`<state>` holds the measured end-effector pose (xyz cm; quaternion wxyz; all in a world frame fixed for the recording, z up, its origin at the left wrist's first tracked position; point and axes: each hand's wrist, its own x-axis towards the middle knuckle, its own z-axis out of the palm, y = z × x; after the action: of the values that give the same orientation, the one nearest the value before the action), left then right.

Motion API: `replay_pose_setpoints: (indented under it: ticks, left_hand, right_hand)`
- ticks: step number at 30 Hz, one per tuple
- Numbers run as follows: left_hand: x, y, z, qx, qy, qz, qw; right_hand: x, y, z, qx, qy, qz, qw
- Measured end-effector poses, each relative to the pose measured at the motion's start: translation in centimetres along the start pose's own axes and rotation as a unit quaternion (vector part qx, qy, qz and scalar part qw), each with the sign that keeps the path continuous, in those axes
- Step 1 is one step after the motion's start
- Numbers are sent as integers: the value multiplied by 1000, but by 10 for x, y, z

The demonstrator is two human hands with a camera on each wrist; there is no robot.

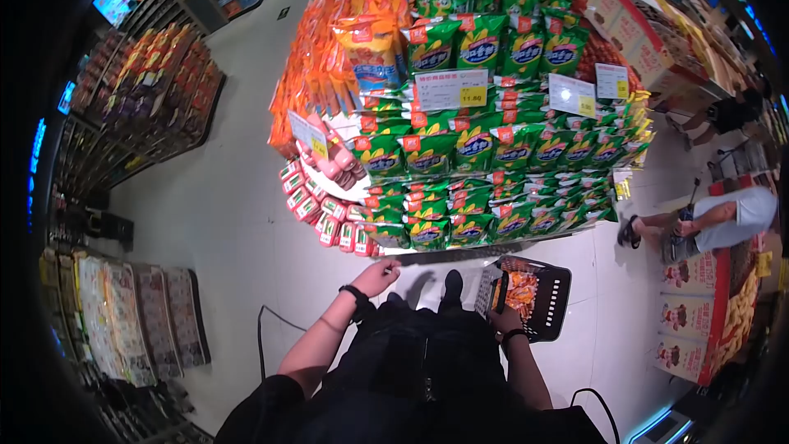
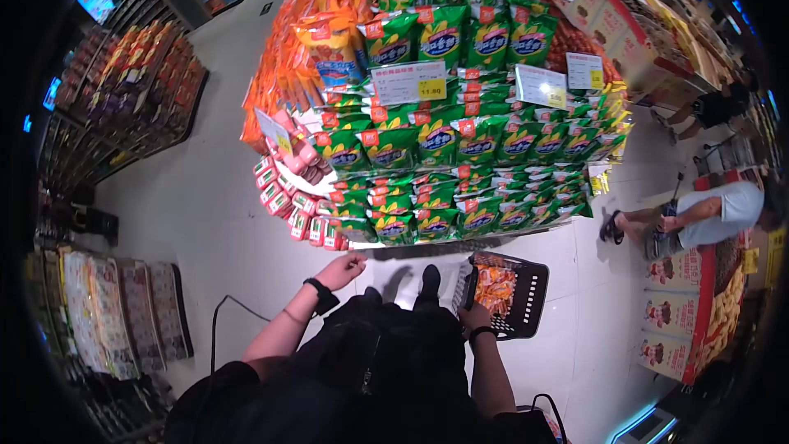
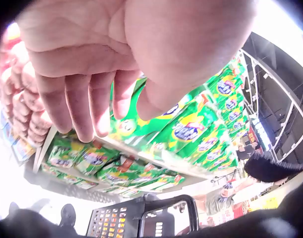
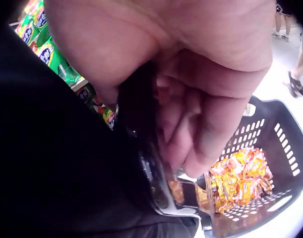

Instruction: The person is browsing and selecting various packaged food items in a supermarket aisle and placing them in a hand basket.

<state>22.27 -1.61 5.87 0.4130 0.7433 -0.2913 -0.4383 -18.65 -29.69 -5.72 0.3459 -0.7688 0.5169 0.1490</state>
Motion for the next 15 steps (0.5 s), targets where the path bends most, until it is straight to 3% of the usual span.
replay_pose_setpoints:
  ticks: [5,7,8,11,12,15]
  left_hand:
    - [9,96,-7,-5,87,20,996]
    - [1,139,-14,30,169,51,984]
    - [3,140,-16,-8,202,52,978]
    - [1,142,-38,57,306,39,949]
    - [-1,149,-47,119,341,73,930]
    - [1,130,-70,222,288,76,929]
  right_hand:
    - [-3,-20,-49,-35,-58,-46,997]
    - [-12,-41,-75,-39,-74,-91,992]
    - [-14,-55,-91,-65,-96,-94,989]
    - [3,-62,-106,-130,-77,-80,985]
    - [5,-73,-115,-146,-52,-86,984]
    - [9,-98,-131,-109,32,-77,991]
